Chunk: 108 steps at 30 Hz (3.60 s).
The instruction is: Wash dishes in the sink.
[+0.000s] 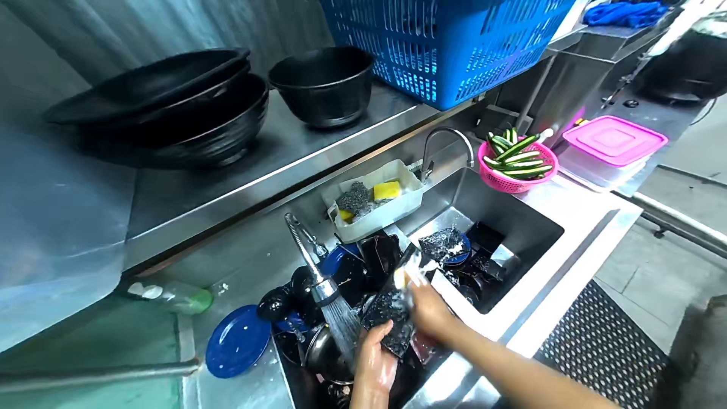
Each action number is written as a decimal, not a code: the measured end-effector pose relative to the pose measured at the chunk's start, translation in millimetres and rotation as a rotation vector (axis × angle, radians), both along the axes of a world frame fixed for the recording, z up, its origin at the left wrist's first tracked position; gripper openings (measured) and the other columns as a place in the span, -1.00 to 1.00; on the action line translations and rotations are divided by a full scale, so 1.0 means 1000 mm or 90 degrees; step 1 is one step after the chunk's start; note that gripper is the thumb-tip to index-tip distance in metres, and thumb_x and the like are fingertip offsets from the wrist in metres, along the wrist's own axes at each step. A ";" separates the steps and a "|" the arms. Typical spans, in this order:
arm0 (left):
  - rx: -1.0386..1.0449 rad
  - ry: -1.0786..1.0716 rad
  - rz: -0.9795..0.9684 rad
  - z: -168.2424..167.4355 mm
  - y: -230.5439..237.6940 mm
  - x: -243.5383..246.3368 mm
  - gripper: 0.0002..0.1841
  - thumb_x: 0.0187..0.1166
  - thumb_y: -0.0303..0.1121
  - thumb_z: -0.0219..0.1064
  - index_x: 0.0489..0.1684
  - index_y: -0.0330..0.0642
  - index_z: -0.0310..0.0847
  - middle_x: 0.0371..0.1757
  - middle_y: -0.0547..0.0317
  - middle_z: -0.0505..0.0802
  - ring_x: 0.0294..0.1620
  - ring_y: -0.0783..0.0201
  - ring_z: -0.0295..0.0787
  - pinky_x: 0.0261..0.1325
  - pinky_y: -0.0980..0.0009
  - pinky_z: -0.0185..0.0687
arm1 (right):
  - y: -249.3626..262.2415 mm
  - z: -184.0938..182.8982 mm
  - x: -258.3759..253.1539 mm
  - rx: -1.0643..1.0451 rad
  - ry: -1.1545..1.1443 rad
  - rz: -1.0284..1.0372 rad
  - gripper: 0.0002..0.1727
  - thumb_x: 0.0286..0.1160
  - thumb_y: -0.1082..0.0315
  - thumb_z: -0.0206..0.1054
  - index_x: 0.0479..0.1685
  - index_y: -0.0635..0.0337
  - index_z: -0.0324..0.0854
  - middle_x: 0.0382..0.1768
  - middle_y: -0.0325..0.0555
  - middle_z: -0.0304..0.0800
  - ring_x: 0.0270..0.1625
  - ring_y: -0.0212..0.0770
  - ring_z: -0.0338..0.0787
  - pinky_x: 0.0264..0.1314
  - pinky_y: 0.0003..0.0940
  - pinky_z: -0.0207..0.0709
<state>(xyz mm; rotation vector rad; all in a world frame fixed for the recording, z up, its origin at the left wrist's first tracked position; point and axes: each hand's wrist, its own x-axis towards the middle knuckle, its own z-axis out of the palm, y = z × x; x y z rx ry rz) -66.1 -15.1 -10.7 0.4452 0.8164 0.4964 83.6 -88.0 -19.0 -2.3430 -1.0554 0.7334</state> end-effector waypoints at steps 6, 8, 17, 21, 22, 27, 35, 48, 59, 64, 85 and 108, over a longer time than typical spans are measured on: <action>0.044 0.000 -0.019 0.002 0.002 -0.010 -0.47 0.06 -0.72 0.20 0.16 -0.36 0.41 -0.08 -0.22 0.81 -0.13 -0.02 0.86 -0.14 0.00 0.84 | -0.003 -0.003 0.015 0.029 -0.026 -0.019 -0.34 0.50 0.36 0.26 0.70 0.19 0.39 0.69 0.22 0.39 0.77 0.21 0.30 0.80 0.20 0.19; 0.053 -0.027 -0.033 0.005 -0.001 -0.014 -0.48 0.00 -0.72 0.24 0.11 -0.35 0.44 -0.13 -0.20 0.84 -0.16 0.00 0.88 -0.14 -0.01 0.85 | -0.001 -0.021 0.064 0.048 -0.080 -0.110 -0.36 0.55 0.40 0.22 0.72 0.16 0.38 0.75 0.15 0.32 0.81 0.18 0.24 0.83 0.22 0.13; 0.057 -0.033 -0.050 -0.003 0.008 0.011 -0.58 0.04 -0.70 0.17 -0.02 -0.34 0.47 -0.21 -0.13 0.82 -0.22 0.08 0.85 -0.19 0.10 0.83 | -0.007 0.011 -0.032 0.144 -0.007 0.064 -0.38 0.63 0.37 0.14 0.73 0.23 0.35 0.80 0.09 0.25 0.89 0.03 0.09 0.96 -0.03 -0.13; 0.036 -0.041 -0.053 -0.003 0.003 0.007 -0.55 -0.02 -0.70 0.20 -0.02 -0.37 0.46 -0.18 -0.19 0.83 -0.20 0.01 0.87 -0.17 0.02 0.85 | -0.014 -0.002 0.028 0.091 -0.033 -0.009 -0.37 0.61 0.37 0.13 0.74 0.17 0.35 0.79 0.05 0.28 0.88 0.04 0.12 0.95 0.07 -0.15; 0.039 -0.045 -0.062 -0.003 0.001 0.006 -0.51 -0.03 -0.70 0.22 0.04 -0.36 0.45 -0.16 -0.19 0.83 -0.18 0.01 0.87 -0.15 0.01 0.85 | -0.013 -0.011 0.054 0.088 -0.053 -0.063 -0.37 0.65 0.37 0.10 0.78 0.11 0.32 0.81 0.01 0.24 0.89 0.02 0.10 0.94 0.07 -0.12; 0.061 -0.062 -0.087 -0.002 -0.001 0.006 -0.45 -0.08 -0.70 0.26 0.09 -0.35 0.43 -0.16 -0.19 0.85 -0.19 0.01 0.88 -0.16 0.00 0.85 | -0.005 -0.021 0.092 0.159 -0.125 -0.224 -0.38 0.63 0.40 0.14 0.75 0.05 0.38 0.80 -0.01 0.27 0.88 0.03 0.12 0.90 0.09 0.03; 0.074 -0.099 -0.066 0.024 0.010 0.039 -0.29 0.82 0.24 -0.36 0.14 -0.13 0.59 -0.12 0.07 0.88 -0.08 0.19 0.88 -0.02 0.11 0.85 | -0.005 0.037 -0.046 0.200 0.003 0.140 -0.39 0.64 0.28 0.20 0.71 0.16 0.40 0.80 0.00 0.26 0.89 -0.02 0.11 0.95 -0.01 -0.10; 0.006 -0.122 -0.079 -0.008 -0.007 0.026 -0.69 0.71 -0.39 0.01 0.23 -0.35 0.53 0.06 -0.25 0.87 0.06 -0.13 0.89 0.14 -0.12 0.83 | -0.034 0.006 0.114 0.058 -0.231 -0.096 -0.38 0.58 0.35 0.25 0.71 0.07 0.41 0.80 0.00 0.26 0.88 0.08 0.12 0.89 0.30 -0.14; 0.045 0.155 -0.099 -0.023 0.005 0.038 -0.54 0.76 -0.13 0.22 0.53 -0.15 0.47 0.36 -0.07 0.77 0.36 0.04 0.74 0.34 -0.06 0.70 | -0.062 0.061 0.123 0.578 0.717 -0.330 -0.60 0.80 0.19 0.05 0.53 -0.02 0.48 0.16 -0.15 0.79 0.07 -0.29 0.80 0.09 -0.26 0.71; 0.023 0.204 -0.132 -0.033 -0.028 0.074 -0.48 0.70 0.11 0.22 0.47 -0.02 0.52 0.26 0.00 0.81 0.17 0.11 0.79 0.05 0.06 0.77 | -0.032 0.044 0.056 0.745 0.806 -0.425 -0.56 0.87 0.15 -0.16 0.42 0.07 0.52 0.15 -0.04 0.81 0.20 -0.16 0.80 0.29 -0.06 0.68; 0.512 0.312 -0.444 -0.068 -0.018 0.053 -0.69 0.79 -0.31 0.15 0.24 -0.27 0.70 0.04 0.01 0.89 -0.05 0.18 0.88 0.07 0.17 0.82 | -0.074 -0.039 0.095 0.564 0.560 -0.923 -0.66 0.67 0.40 0.17 0.29 0.44 0.44 -0.08 0.24 0.68 -0.24 0.02 0.80 -0.20 -0.02 0.80; 0.178 0.567 -0.171 -0.102 0.038 0.006 -0.56 0.79 -0.25 0.20 0.43 -0.45 0.45 0.03 -0.32 0.76 -0.21 0.02 0.83 -0.16 0.14 0.82 | -0.107 -0.094 0.136 0.494 0.639 -0.885 -0.59 0.78 0.29 0.05 0.48 0.30 0.33 0.01 0.18 0.67 -0.14 -0.02 0.83 -0.14 -0.15 0.81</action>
